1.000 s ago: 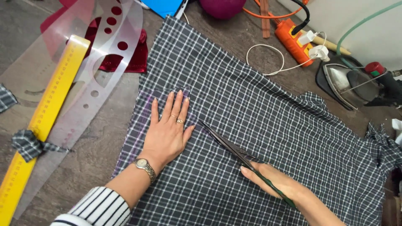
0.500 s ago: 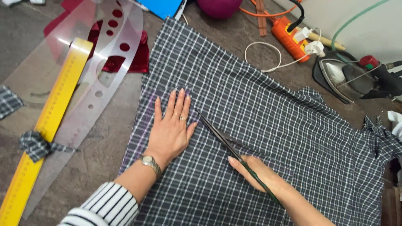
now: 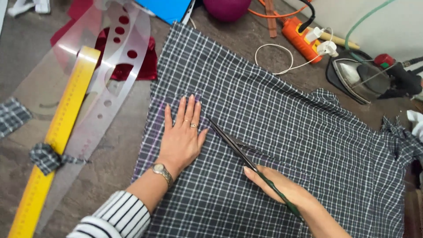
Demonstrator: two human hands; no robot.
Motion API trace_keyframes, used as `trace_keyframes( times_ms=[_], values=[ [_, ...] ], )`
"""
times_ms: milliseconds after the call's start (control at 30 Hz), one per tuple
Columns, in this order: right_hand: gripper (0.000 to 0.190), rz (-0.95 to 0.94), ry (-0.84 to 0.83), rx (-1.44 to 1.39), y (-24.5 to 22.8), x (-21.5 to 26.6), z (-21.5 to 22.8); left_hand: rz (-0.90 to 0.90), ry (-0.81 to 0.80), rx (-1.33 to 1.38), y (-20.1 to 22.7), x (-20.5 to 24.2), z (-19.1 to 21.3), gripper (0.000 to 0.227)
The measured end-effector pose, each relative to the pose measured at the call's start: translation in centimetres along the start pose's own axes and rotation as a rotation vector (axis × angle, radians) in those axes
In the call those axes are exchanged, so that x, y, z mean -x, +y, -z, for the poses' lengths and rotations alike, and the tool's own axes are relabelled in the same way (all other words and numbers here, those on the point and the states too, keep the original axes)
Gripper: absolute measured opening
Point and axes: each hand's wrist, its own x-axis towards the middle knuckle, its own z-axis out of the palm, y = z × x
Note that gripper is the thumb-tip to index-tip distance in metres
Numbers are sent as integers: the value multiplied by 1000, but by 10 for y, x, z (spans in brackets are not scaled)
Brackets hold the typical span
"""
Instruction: The person uses shears to cut a piece of black and white checkered fabric along a marked line. After cutting, they use a yellow ruler and a purple marker to measure and mark additional lines on the fabric.
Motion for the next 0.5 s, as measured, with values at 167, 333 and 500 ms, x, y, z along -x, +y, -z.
trace_keyframes(
  times_ms=[167,333,500],
  values=[
    [47,-53,55,110,-6,-9,-9,-32,-24,44,-13,-1,-2,65],
    [47,-225,102,122,-20,-12,-21,-199,-1,59,-47,-18,3,58],
    [48,-215,143,-17,-32,-15,-34,-247,-4,110,-55,-23,1,59]
  ],
)
